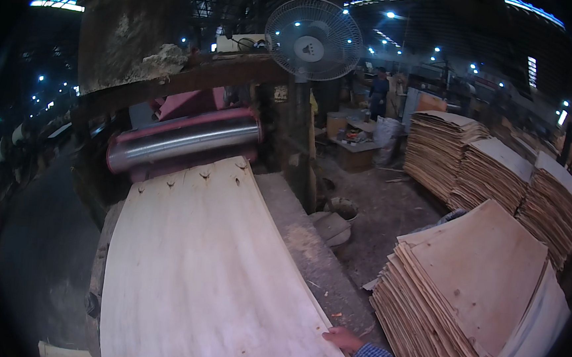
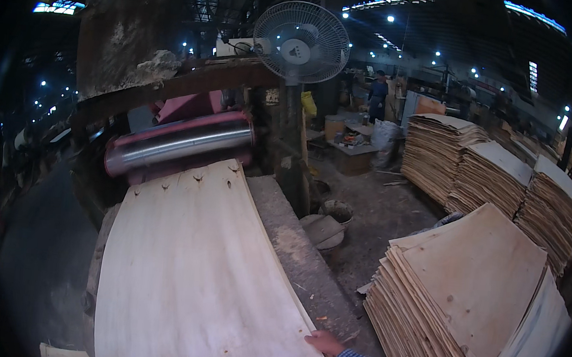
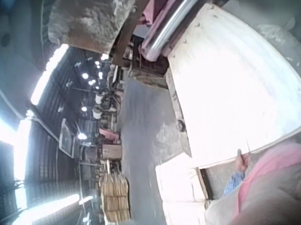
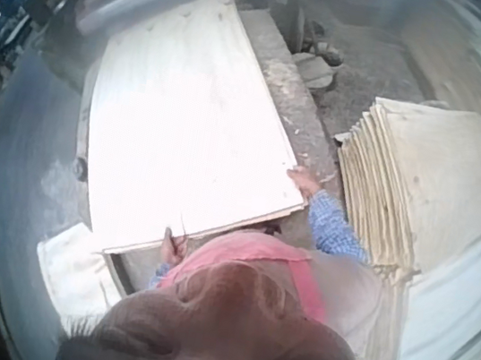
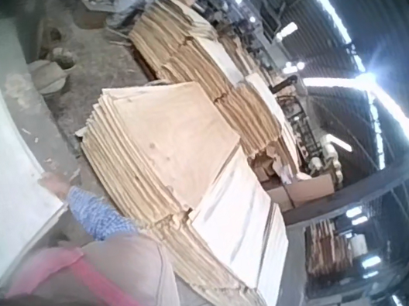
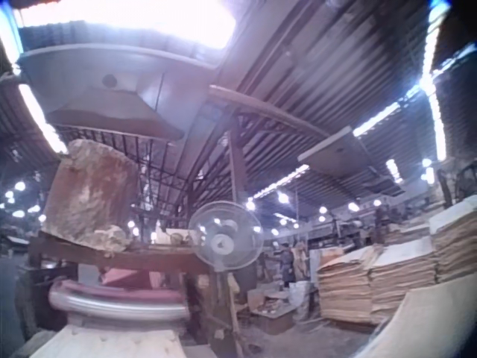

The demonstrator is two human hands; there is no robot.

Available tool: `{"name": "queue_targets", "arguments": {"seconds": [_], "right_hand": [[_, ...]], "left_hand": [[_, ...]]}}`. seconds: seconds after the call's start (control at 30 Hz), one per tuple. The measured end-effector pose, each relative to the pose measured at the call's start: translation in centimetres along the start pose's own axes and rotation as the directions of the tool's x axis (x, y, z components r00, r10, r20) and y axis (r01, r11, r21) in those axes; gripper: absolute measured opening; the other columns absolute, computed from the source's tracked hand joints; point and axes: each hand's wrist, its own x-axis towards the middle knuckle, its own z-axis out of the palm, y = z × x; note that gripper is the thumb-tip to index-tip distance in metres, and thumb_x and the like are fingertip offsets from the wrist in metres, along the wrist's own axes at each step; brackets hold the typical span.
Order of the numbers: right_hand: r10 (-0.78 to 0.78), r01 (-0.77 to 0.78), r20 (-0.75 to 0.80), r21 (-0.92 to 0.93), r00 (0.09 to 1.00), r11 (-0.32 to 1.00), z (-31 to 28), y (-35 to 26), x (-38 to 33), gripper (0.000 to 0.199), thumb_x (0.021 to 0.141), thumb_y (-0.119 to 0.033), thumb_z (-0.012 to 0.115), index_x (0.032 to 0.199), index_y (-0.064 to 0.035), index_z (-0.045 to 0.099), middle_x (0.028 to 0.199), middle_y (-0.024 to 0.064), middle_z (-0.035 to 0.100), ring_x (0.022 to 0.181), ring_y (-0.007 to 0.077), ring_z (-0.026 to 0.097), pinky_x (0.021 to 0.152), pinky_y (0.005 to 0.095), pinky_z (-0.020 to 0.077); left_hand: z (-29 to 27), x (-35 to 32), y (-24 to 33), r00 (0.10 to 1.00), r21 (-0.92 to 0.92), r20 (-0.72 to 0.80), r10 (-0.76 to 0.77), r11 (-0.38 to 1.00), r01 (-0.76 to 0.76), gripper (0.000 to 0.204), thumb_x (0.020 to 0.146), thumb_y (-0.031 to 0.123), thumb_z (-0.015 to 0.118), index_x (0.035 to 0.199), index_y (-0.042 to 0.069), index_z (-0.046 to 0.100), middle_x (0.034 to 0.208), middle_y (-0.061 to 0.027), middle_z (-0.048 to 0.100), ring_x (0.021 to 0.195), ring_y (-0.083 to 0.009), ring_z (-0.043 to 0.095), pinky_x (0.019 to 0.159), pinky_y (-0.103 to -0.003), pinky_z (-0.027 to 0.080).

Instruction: The person picks up thin sheets of wood veneer from a stack and feeds them one by one into an industrial roller machine.

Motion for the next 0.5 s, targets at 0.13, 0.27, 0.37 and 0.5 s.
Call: {"name": "queue_targets", "arguments": {"seconds": [0.13, 0.27, 0.37, 0.5], "right_hand": [[-0.103, 0.094, -0.053, -0.155, 0.993, 0.983, 0.8, -0.5, -0.6, 0.034, 0.091, -0.034, 0.060, 0.093, -0.0006, 0.066, 0.076, 0.0008, 0.062, 0.068, 0.0081, 0.053, 0.063, 0.0288, 0.0443], [-0.115, 0.109, -0.047, -0.110, 0.992, 0.988, 1.3, -0.2, -0.4, 0.036, 0.091, -0.035, 0.060, 0.095, -0.0003, 0.066, 0.076, 0.0005, 0.062, 0.071, 0.0078, 0.055, 0.065, 0.0287, 0.0458], [-0.121, 0.118, -0.150, -0.031, 0.981, 0.993, 1.9, 1.7, 0.5, 0.040, 0.087, -0.038, 0.061, 0.091, 0.0008, 0.064, 0.073, 0.0106, 0.064, 0.070, 0.0185, 0.060, 0.065, 0.0377, 0.0470], [-0.361, 0.184, -0.292, -0.492, 0.886, 0.851, 2.6, -3.4, -2.8, 0.046, 0.084, -0.037, 0.062, 0.114, -0.0026, 0.058, 0.101, 0.0180, 0.064, 0.093, 0.0328, 0.062, 0.079, 0.0436, 0.0488]], "left_hand": [[-0.1, -1.0, -0.7, 0.995, 0.032, -0.067, 0.077, 0.997, -0.075, 0.063, 0.093, 0.060, 0.047, 0.052, 0.018, 0.024, 0.046, 0.0017, 0.020, 0.039, -0.0140, 0.024, 0.036, -0.029, 0.017], [0.3, -0.7, -1.0, 0.960, -0.032, -0.242, 0.140, 0.988, -0.152, 0.062, 0.090, 0.067, 0.043, 0.055, 0.017, 0.031, 0.046, 0.0023, 0.022, 0.038, -0.0151, 0.021, 0.036, -0.031, 0.017], [0.7, -0.9, -0.5, 0.939, -0.013, -0.297, 0.174, 0.982, -0.187, 0.058, 0.089, 0.070, 0.041, 0.076, 0.014, 0.046, 0.048, 0.0014, 0.025, 0.042, -0.0157, 0.023, 0.039, -0.030, 0.021], [-2.2, 0.0, 1.7, 0.876, -0.020, -0.445, 0.189, 0.975, -0.220, 0.075, 0.088, 0.074, 0.036, 0.127, 0.010, 0.042, 0.055, -0.0018, 0.036, 0.051, -0.0155, 0.033, 0.042, -0.030, 0.028]]}}
